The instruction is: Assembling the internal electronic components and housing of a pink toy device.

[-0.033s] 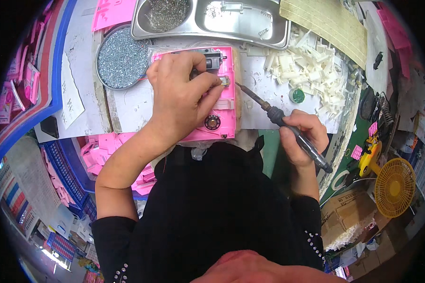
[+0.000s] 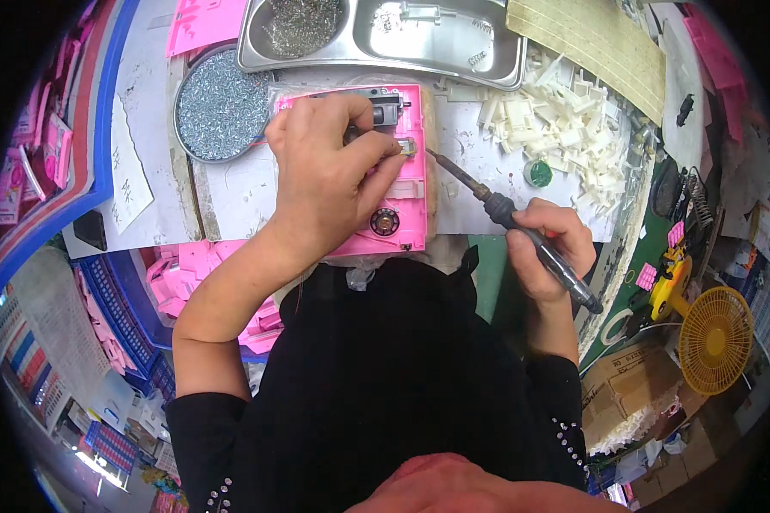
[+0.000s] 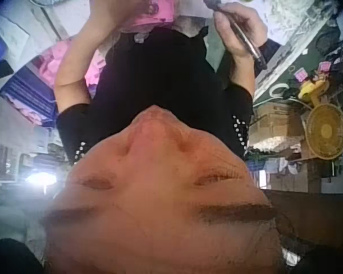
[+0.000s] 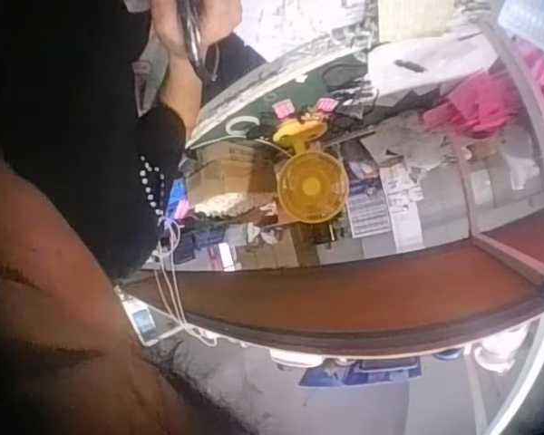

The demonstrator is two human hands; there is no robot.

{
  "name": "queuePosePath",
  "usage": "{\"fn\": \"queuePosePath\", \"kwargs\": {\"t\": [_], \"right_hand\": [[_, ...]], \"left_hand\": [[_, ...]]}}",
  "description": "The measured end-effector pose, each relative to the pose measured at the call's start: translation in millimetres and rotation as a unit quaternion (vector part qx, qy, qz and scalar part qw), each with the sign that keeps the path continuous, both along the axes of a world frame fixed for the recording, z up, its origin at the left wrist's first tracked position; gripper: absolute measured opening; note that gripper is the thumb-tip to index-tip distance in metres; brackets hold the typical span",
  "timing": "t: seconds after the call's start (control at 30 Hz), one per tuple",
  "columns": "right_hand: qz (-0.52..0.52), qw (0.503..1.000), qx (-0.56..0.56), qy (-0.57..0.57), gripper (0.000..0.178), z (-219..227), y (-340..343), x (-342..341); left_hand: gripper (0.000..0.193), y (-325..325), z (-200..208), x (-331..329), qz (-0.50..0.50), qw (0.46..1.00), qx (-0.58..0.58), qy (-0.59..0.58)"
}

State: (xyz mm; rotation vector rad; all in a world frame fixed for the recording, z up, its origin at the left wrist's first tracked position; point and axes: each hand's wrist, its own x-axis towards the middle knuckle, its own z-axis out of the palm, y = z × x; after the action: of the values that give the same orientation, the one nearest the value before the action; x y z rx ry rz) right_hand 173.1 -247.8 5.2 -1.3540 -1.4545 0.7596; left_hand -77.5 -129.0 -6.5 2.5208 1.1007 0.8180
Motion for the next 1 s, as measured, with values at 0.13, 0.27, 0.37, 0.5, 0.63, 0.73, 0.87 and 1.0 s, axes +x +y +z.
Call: {"fn": "queuePosePath", "kwargs": {"t": [0.13,0.27,0.37,0.5,0.63,0.73,0.87,1.0], "right_hand": [[-0.006,1.0,0.006,0.013,0.02,0,2,-1],[0.003,1.0,0.018,0.007,0.02,-3,5,0],[0.011,1.0,0.013,0.004,0.021,-3,8,1],[0.025,0.999,0.022,-0.005,0.023,-7,13,-1],[0.027,0.999,0.028,-0.004,0.024,-10,14,-2],[0.033,0.999,0.036,-0.004,0.024,-11,16,-3],[0.037,0.997,0.061,-0.03,0.024,-10,20,-6],[0.041,0.996,0.072,-0.035,0.024,-12,21,-8]], "left_hand": [[0.016,0,1,1,-0.001,1.0,0.001,0.003],[0.015,-1,3,2,0.004,1.0,0.001,0.014],[0.013,-1,7,6,0.013,0.999,0.001,0.03],[0.012,-2,6,11,0.028,0.999,0.01,0.044],[0.013,-2,6,13,0.031,0.998,0.011,0.05],[0.013,-2,4,13,0.032,0.998,0.016,0.054],[0.013,-2,3,14,0.028,0.998,0.016,0.057],[0.013,-2,6,14,0.027,0.998,0.011,0.063]]}}
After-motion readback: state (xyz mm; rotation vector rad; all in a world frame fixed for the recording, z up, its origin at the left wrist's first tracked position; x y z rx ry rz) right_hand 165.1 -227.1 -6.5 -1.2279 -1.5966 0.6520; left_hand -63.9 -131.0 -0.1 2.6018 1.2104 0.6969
